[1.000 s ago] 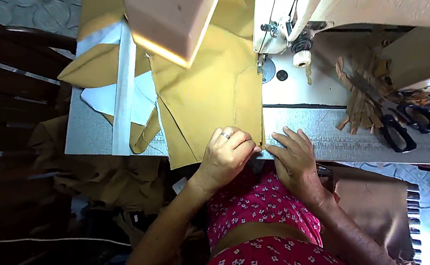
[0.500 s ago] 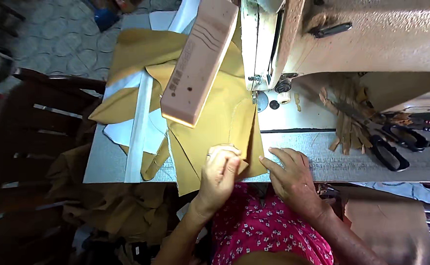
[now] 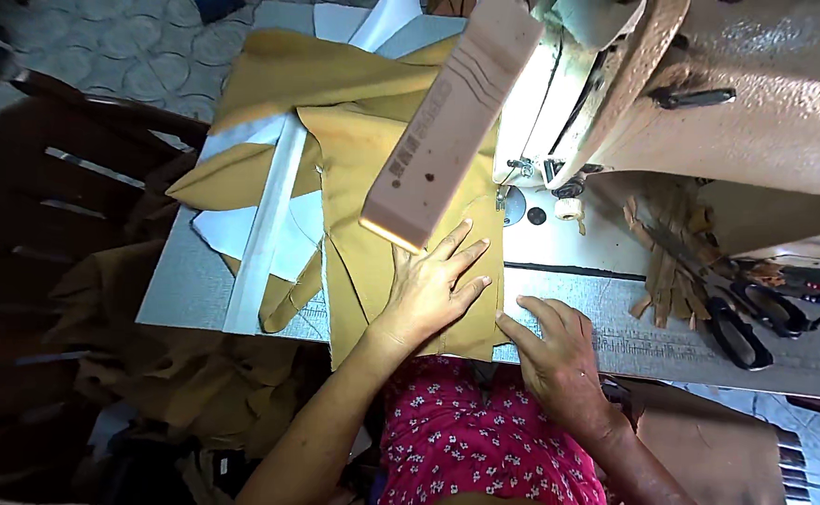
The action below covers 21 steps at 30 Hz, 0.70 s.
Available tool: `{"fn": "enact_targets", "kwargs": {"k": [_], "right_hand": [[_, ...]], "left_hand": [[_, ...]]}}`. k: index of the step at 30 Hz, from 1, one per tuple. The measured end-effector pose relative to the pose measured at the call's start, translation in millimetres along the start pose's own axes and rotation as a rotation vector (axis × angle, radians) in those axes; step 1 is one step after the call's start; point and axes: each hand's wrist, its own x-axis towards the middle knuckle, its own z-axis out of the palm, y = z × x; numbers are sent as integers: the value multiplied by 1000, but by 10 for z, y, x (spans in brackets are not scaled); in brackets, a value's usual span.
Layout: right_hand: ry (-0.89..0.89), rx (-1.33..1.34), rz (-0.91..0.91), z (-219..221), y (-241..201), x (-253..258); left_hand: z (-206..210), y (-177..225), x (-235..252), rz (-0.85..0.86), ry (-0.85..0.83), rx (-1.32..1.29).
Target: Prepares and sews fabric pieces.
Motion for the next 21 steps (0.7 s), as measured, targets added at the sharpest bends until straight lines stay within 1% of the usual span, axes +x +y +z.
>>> {"fn": "enact_targets", "kwargs": {"k": [2,5,8,10,12,15,17,21], "right_hand": [[0,2,-1,5,9,39],[-6,7,18,10,5,95],[10,-3,26,34,-2,115],[4,12,31,43,-13,78],[-20,41,41,20,-26,6],[-23,59,48,-16,-44,-113],[-19,52,49,-23,-62,-171],[-10,35,52,-14,-78,-194]], "left_hand": [[0,-1,9,1,0,4],[-14,-11,59,-16,-44,15],[-9,-33,95,7,-30,23],[-8,-35,21,93,53,11],[-29,-6,-144,237,127,-57],[-56,50,-403,380,59,-85],[-17,65,-511,402,78,-64],[48,81,-519,394,195,-64]]}}
